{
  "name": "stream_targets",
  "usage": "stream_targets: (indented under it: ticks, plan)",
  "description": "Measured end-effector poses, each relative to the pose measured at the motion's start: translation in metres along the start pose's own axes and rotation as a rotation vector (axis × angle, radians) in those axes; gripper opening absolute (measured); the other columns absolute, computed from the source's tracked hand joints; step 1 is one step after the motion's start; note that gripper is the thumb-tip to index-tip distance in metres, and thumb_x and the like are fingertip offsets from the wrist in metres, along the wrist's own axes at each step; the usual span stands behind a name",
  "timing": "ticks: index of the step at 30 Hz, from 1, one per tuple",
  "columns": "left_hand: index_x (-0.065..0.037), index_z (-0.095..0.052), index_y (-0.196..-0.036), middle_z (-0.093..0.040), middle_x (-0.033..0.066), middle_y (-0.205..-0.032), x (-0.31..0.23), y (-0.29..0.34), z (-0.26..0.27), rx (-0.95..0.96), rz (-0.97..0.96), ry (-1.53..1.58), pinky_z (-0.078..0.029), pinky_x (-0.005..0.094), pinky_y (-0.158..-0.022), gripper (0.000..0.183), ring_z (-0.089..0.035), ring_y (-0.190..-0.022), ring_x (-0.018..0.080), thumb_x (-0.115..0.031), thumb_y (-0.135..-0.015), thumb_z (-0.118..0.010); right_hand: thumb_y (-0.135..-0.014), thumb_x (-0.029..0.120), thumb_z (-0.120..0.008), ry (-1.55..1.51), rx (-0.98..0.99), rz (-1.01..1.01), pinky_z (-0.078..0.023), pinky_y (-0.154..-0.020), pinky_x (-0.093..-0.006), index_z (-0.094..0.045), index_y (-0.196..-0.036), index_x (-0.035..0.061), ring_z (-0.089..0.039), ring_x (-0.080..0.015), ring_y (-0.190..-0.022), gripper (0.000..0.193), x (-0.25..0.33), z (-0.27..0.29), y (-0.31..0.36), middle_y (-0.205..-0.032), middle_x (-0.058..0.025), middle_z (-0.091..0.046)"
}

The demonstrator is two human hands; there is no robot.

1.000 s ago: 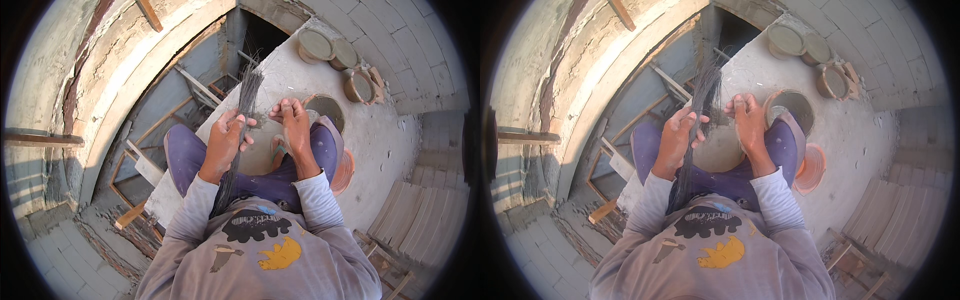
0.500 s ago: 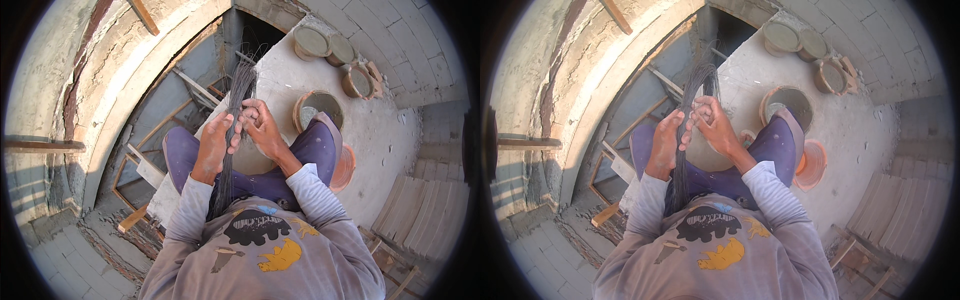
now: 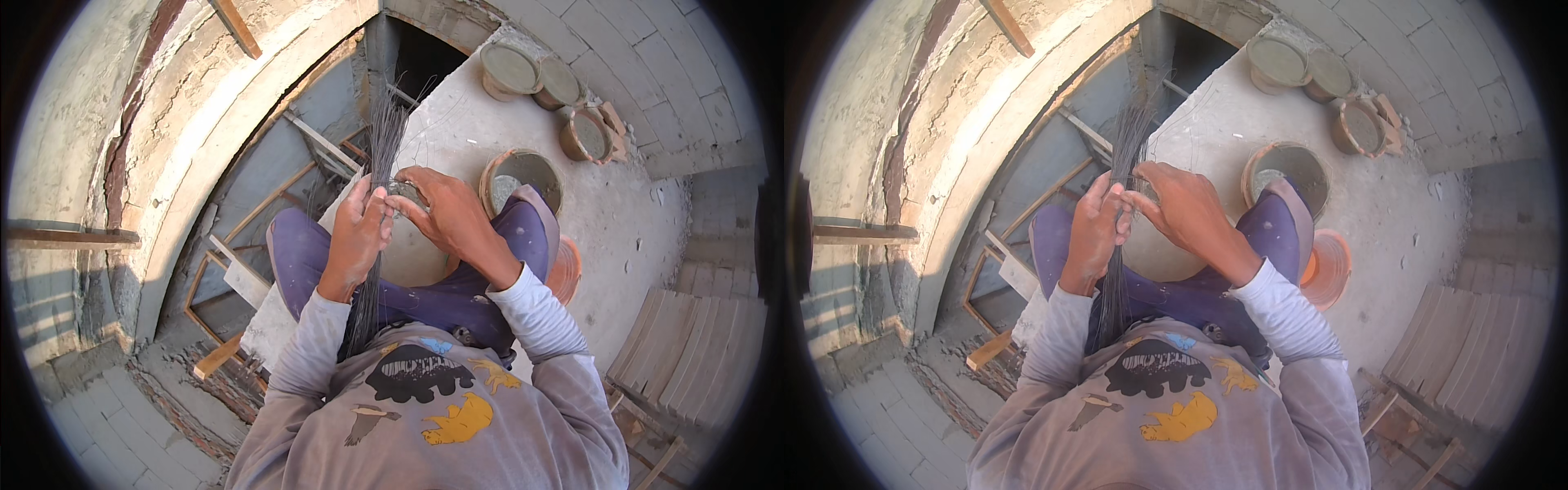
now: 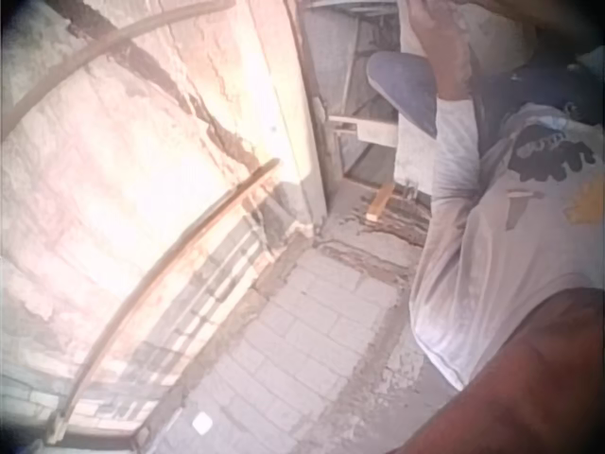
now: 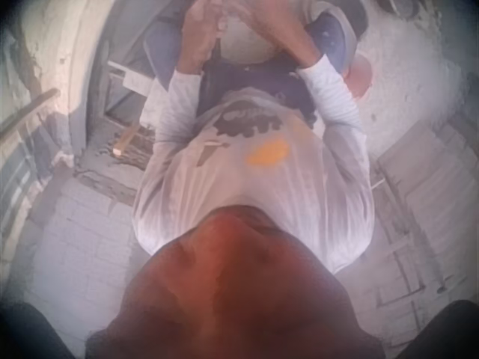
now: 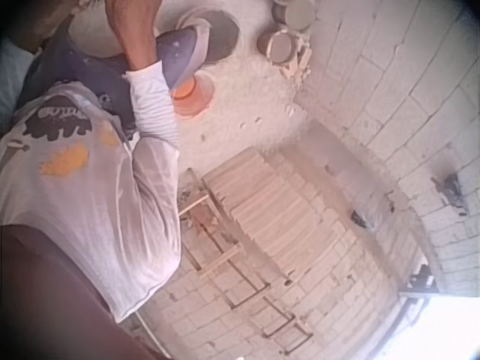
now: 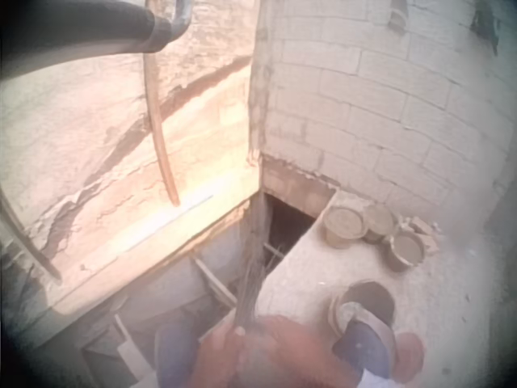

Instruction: The person picks up a coil of wire, straightens it, and uses pliers to cut a small binding wire. They then wrap and twist the binding wire around the bundle to secure it.

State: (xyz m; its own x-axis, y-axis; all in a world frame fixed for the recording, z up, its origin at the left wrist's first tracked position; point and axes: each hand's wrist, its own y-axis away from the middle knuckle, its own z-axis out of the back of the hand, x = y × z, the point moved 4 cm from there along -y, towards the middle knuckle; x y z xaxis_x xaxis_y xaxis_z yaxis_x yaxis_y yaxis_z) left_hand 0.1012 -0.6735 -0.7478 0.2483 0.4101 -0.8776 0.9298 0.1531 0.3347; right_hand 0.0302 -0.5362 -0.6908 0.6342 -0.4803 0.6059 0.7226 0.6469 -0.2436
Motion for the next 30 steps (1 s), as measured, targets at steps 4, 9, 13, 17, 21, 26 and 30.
stream_targets:
  ticks: [4, 9, 13, 17, 21, 26, 30]
  plan:
    - [-0.004, -0.052, -0.141, -0.055, -0.0023, -0.087, 0.001, -0.002, -0.003, 0.012, 0.011, -0.012, -0.038, 0.0192, -0.050, 0.038, -0.048, -0.060, 0.0024, -0.027, -0.111, -0.054, -0.092, 0.017, -0.073, 0.214, -0.003, 0.052, -0.052, -0.066, -0.0429, -0.073, -0.109, 0.0066, -0.069, -0.0301, -0.077, 0.020, -0.001, -0.003, -0.016, -0.087, -0.0113, -0.068]
    - [-0.004, -0.049, -0.148, -0.055, -0.0027, -0.087, -0.005, -0.003, 0.001, -0.007, 0.003, 0.031, -0.038, 0.0195, -0.050, 0.043, -0.048, -0.060, 0.0024, -0.026, -0.111, -0.053, -0.086, 0.019, -0.073, 0.200, -0.134, 0.188, -0.051, -0.067, -0.0402, -0.075, -0.099, 0.0110, -0.064, -0.0265, -0.079, 0.015, 0.008, 0.008, -0.019, -0.088, -0.0061, -0.063]
    - [-0.003, -0.047, -0.151, -0.055, -0.0026, -0.087, -0.008, -0.003, -0.002, 0.022, -0.023, -0.011, -0.038, 0.0198, -0.050, 0.045, -0.048, -0.061, 0.0025, -0.025, -0.111, -0.052, -0.089, 0.019, -0.070, 0.225, -0.028, 0.182, -0.049, -0.077, -0.0426, -0.076, -0.098, 0.0096, -0.061, -0.0301, -0.087, 0.014, 0.005, 0.010, -0.021, -0.091, -0.0112, -0.062]
    - [-0.002, -0.049, -0.148, -0.055, -0.0030, -0.088, -0.010, -0.005, -0.003, 0.016, -0.035, -0.017, -0.036, 0.0197, -0.051, 0.045, -0.048, -0.063, 0.0026, -0.027, -0.111, -0.053, -0.095, 0.025, -0.066, -0.104, 0.274, -0.050, -0.046, -0.083, -0.0409, -0.075, -0.098, 0.0074, -0.059, -0.0269, -0.092, 0.020, -0.012, -0.004, -0.030, -0.091, -0.0125, -0.062]
    - [0.001, -0.033, -0.159, -0.055, -0.0019, -0.091, -0.016, -0.006, 0.007, 0.021, -0.050, -0.007, -0.038, 0.0194, -0.052, 0.058, -0.047, -0.061, 0.0028, -0.024, -0.111, -0.053, -0.103, 0.035, -0.062, -0.656, 0.415, -0.284, -0.044, -0.083, -0.0350, -0.072, -0.099, 0.0041, -0.055, -0.0169, -0.091, 0.033, -0.020, -0.008, -0.037, -0.093, -0.0071, -0.061]
    - [0.002, -0.031, -0.159, -0.053, -0.0032, -0.088, -0.022, -0.005, 0.012, 0.026, -0.058, 0.021, -0.037, 0.0190, -0.052, 0.059, -0.046, -0.062, 0.0023, -0.023, -0.110, -0.054, -0.109, 0.034, -0.058, -0.894, 0.359, -0.283, -0.045, -0.081, -0.0291, -0.066, -0.096, 0.0051, -0.052, -0.0090, -0.085, 0.033, -0.001, 0.034, -0.048, -0.092, 0.0008, -0.058]
    - [0.002, -0.036, -0.156, -0.051, -0.0049, -0.085, -0.024, -0.011, 0.016, -0.027, -0.069, 0.032, -0.035, 0.0186, -0.051, 0.055, -0.044, -0.062, 0.0018, -0.024, -0.110, -0.054, -0.111, 0.034, -0.054, -1.195, 0.333, -0.081, -0.046, -0.072, -0.0283, -0.067, -0.094, 0.0054, -0.049, -0.0065, -0.074, 0.036, 0.041, 0.077, -0.048, -0.085, 0.0021, -0.054]
